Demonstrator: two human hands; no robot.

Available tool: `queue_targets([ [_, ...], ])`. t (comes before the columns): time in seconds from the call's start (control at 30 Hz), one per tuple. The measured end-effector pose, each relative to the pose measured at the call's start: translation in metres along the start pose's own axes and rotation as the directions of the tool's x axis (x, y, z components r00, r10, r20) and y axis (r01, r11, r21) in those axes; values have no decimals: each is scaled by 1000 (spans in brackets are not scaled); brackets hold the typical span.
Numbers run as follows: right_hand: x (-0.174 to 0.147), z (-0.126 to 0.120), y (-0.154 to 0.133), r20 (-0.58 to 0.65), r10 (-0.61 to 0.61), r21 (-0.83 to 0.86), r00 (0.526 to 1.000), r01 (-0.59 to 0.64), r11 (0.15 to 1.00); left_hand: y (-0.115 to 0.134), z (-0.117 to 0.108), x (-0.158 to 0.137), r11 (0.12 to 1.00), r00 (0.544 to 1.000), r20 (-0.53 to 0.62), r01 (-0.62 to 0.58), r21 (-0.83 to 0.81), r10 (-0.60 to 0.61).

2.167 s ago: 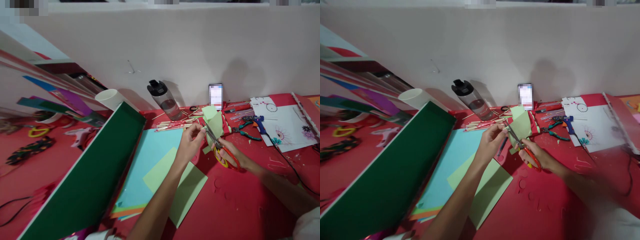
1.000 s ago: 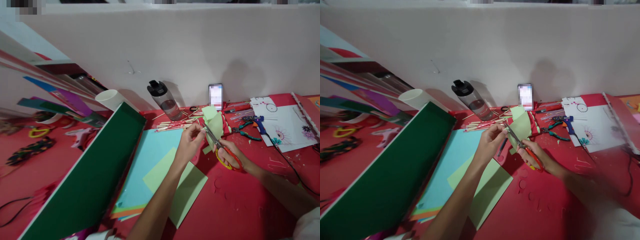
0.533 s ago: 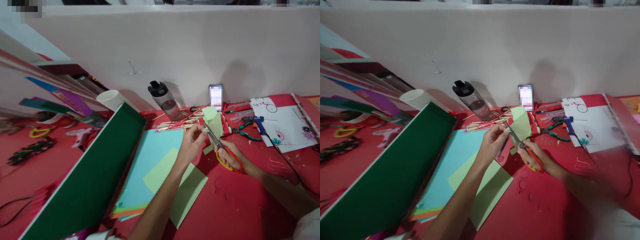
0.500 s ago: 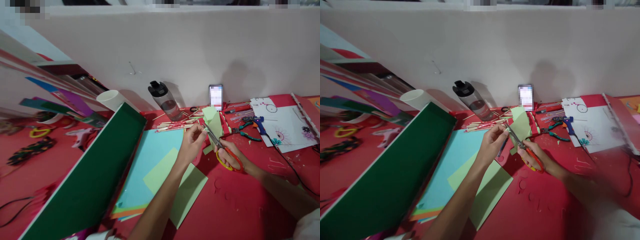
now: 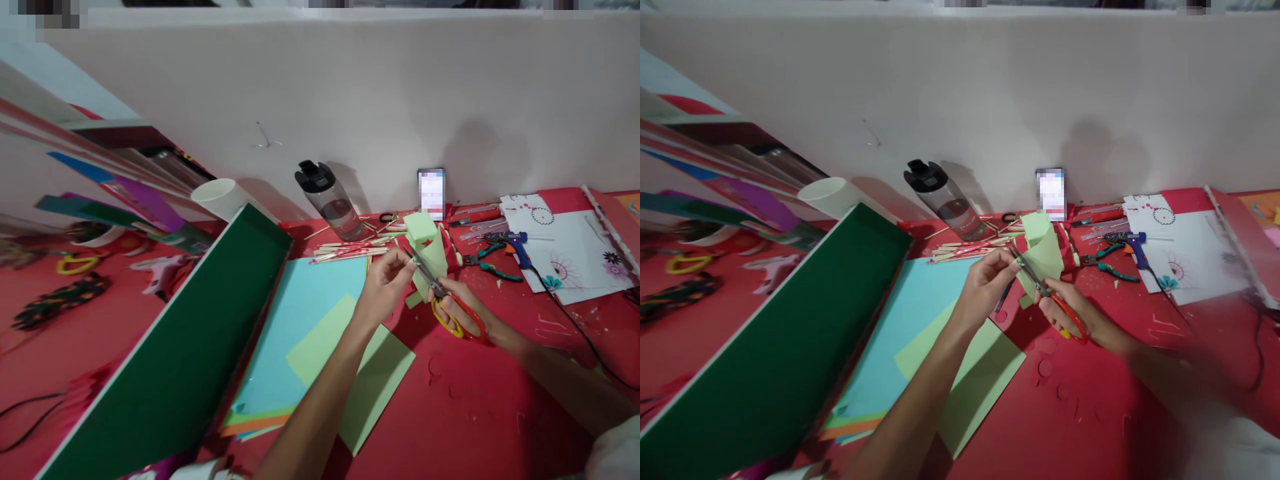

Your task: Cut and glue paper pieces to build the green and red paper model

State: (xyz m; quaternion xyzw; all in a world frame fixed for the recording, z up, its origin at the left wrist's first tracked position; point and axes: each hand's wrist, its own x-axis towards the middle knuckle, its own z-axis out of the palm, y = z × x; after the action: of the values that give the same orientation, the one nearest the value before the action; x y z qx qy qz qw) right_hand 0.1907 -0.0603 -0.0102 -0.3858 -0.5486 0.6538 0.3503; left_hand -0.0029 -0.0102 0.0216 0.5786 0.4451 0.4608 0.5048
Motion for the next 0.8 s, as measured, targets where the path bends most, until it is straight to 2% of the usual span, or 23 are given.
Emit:
queue_targets([
  [0.27, -2, 3, -6, -46, 38, -39, 998, -39, 998, 0, -1, 0, 1000, 1000, 15, -6, -9, 6],
  [0.47, -3, 1, -4, -22, 5, -37, 1000, -6, 999, 0, 0, 0, 1000, 1000, -14, -18, -4, 17],
  [0.8, -2, 3, -4, -54, 4, -29, 999, -6, 1000, -1, 1, -1, 1000, 1000, -18, -24, 13, 24],
])
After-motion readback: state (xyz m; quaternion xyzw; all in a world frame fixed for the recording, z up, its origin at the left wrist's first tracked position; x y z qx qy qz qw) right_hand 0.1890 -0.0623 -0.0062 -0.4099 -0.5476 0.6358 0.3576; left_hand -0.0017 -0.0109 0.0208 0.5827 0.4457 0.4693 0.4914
